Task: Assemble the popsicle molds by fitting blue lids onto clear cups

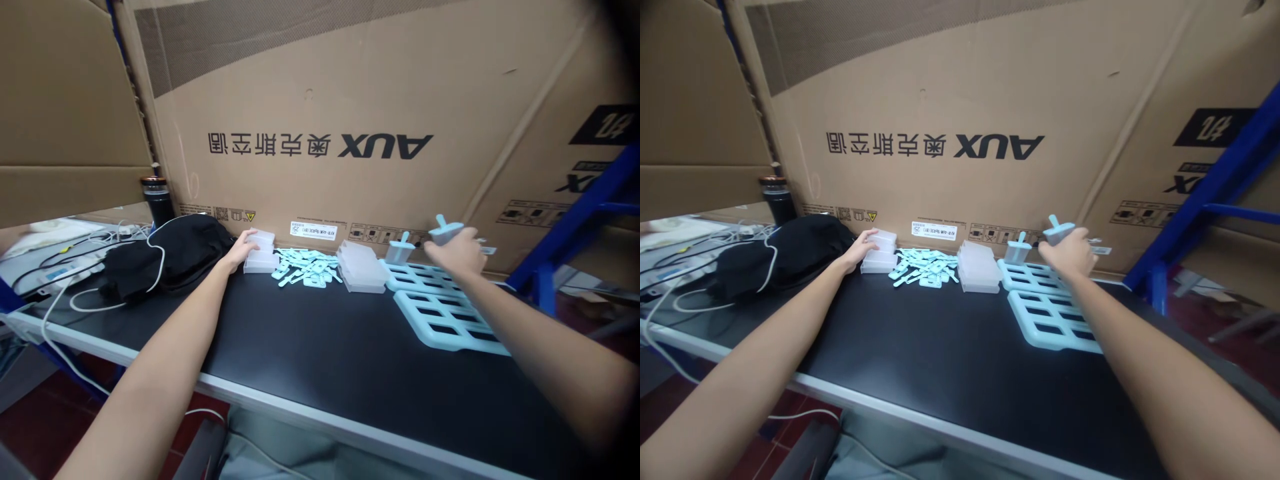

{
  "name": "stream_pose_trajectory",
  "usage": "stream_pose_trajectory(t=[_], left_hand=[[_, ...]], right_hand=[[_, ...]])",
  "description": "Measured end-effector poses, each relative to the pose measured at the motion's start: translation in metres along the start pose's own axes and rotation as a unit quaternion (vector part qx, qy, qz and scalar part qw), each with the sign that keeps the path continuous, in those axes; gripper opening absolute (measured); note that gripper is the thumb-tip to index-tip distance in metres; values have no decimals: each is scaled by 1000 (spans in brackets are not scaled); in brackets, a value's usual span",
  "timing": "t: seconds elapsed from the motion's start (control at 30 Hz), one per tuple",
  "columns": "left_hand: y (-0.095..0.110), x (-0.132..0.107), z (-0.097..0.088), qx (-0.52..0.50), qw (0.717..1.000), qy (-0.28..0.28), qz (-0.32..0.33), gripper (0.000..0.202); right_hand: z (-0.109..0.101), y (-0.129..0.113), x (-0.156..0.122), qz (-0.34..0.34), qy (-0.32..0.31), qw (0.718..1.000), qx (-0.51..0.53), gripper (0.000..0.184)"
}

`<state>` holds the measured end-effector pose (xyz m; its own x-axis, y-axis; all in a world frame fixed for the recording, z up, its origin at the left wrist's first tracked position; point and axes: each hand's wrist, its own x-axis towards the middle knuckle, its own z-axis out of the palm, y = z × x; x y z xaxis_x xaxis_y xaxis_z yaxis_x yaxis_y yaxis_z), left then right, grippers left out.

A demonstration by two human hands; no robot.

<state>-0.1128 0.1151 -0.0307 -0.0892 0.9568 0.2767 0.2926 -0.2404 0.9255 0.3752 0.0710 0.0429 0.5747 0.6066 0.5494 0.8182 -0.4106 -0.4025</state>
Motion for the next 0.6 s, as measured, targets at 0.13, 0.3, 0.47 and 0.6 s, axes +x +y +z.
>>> stream_pose_trajectory(t=[0.13,0.3,0.47,0.6], left_hand=[[-2,1,1,-8,1000,-2,5,59],[0,0,2,-8,1000,-1,-2,61],[5,-4,2,2,1000,2,-1,61],[5,-4,2,1,1000,1,3,60]], right_hand=[[-33,-27,2,0,-12,998,57,57],[-52,-82,-12,-180,-96,978,44,42],[-45,-132,-44,-401,-138,900,-102,44],[-37,-147,-56,-500,-145,834,-181,45]])
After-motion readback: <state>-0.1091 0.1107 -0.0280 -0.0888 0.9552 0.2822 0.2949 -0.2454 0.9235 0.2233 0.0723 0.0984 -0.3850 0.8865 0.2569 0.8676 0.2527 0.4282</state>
